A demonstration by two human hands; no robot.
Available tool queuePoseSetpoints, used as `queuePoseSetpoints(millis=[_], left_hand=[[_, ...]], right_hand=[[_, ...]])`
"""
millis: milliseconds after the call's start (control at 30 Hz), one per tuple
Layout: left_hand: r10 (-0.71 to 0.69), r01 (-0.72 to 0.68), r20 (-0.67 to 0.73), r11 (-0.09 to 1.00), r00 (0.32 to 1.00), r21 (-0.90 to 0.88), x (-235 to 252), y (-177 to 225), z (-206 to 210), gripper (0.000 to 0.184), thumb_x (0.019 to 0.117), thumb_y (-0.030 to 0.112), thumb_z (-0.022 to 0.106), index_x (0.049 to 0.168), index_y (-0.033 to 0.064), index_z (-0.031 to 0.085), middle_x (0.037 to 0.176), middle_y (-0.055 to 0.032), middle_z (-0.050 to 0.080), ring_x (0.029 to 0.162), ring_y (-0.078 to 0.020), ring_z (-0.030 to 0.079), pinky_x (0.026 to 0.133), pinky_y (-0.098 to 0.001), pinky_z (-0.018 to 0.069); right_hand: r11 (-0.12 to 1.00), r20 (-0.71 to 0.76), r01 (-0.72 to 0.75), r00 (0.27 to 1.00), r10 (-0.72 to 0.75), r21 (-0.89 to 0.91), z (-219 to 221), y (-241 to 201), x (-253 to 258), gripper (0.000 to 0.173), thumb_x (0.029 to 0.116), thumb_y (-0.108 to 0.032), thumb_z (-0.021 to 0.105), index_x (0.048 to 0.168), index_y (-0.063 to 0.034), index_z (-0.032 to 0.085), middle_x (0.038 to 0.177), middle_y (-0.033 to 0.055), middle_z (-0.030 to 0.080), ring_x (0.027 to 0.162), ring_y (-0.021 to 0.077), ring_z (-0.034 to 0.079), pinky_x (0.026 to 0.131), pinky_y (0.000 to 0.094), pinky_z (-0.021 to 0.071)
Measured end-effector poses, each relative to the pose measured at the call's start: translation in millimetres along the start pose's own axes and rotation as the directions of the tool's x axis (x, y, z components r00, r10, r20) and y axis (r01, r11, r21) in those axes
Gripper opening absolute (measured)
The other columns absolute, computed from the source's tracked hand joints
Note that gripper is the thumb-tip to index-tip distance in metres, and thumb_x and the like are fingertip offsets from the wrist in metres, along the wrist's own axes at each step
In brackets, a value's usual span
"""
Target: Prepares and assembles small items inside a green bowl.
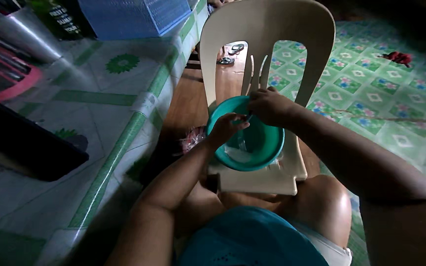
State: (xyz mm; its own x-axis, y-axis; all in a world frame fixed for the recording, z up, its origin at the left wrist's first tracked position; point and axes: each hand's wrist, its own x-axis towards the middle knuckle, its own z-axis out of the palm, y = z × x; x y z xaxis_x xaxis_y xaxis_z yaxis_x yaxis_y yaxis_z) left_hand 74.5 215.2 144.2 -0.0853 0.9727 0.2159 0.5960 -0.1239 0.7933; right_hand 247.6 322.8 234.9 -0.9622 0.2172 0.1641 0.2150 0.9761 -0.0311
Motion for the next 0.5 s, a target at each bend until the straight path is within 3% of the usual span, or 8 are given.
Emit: queuePoseSetpoints(millis=[133,233,367,433,500], left_hand=[[0.043,-0.038,-0.1,0.998,0.994,0.05,12.6,26.4,-24.5,0.033,0.098,0.03,0.069,0.12,0.0062,0.073,0.12,-0.0128,0.071,0.115,-0.0223,0.065,0.103,-0.0427,0.0499],[0.146,-0.135,-0.166,0.988,0.975,0.079,21.7,30.7,-34.1,0.031,0.0955,0.029,0.072,0.114,0.0039,0.074,0.113,-0.0112,0.073,0.109,-0.0173,0.067,0.1,-0.0379,0.0516],[0.136,-0.145,-0.186,0.989,0.973,-0.036,26.6,28.0,-36.0,0.021,0.0953,0.023,0.073,0.104,0.0047,0.077,0.111,-0.0084,0.072,0.107,-0.0111,0.067,0.097,-0.0309,0.0535],[0.129,-0.139,-0.187,0.989,0.974,-0.041,26.1,27.3,-37.3,0.022,0.097,0.024,0.071,0.107,0.0053,0.077,0.111,-0.0091,0.073,0.106,-0.0124,0.068,0.097,-0.0315,0.0545],[0.131,-0.138,-0.192,0.99,0.973,-0.022,25.1,25.7,-40.5,0.026,0.0991,0.027,0.068,0.112,0.0067,0.077,0.112,-0.0093,0.073,0.107,-0.0132,0.068,0.097,-0.0321,0.0543]], right_hand=[[0.995,-0.017,0.069,0.997,-0.071,-0.077,-37.4,-15.5,19.2,0.016,0.0884,0.007,0.065,0.097,-0.0033,0.073,0.107,0.0182,0.066,0.109,0.0413,0.063,0.095,0.0654,0.0462],[0.989,0.066,0.097,0.994,-0.09,-0.113,-70.3,-30.5,28.6,0.017,0.0907,0.009,0.062,0.101,0.0007,0.071,0.114,0.0204,0.064,0.116,0.0416,0.059,0.1,0.0616,0.0439],[0.975,0.066,0.144,0.989,-0.135,-0.168,-92.9,-38.4,31.0,0.018,0.0893,0.012,0.061,0.1,0.0023,0.071,0.111,0.0208,0.063,0.112,0.0415,0.06,0.098,0.0595,0.0465],[0.978,0.064,0.134,0.99,-0.125,-0.159,-104.0,-40.2,27.2,0.018,0.0908,0.011,0.06,0.103,0.0021,0.071,0.112,0.0212,0.062,0.114,0.042,0.059,0.1,0.0602,0.0452],[0.986,-0.04,0.11,0.992,-0.116,-0.126,-112.6,-34.2,16.6,0.017,0.0917,0.01,0.059,0.1,0.0009,0.072,0.111,0.0216,0.063,0.111,0.0421,0.061,0.099,0.0608,0.047]])
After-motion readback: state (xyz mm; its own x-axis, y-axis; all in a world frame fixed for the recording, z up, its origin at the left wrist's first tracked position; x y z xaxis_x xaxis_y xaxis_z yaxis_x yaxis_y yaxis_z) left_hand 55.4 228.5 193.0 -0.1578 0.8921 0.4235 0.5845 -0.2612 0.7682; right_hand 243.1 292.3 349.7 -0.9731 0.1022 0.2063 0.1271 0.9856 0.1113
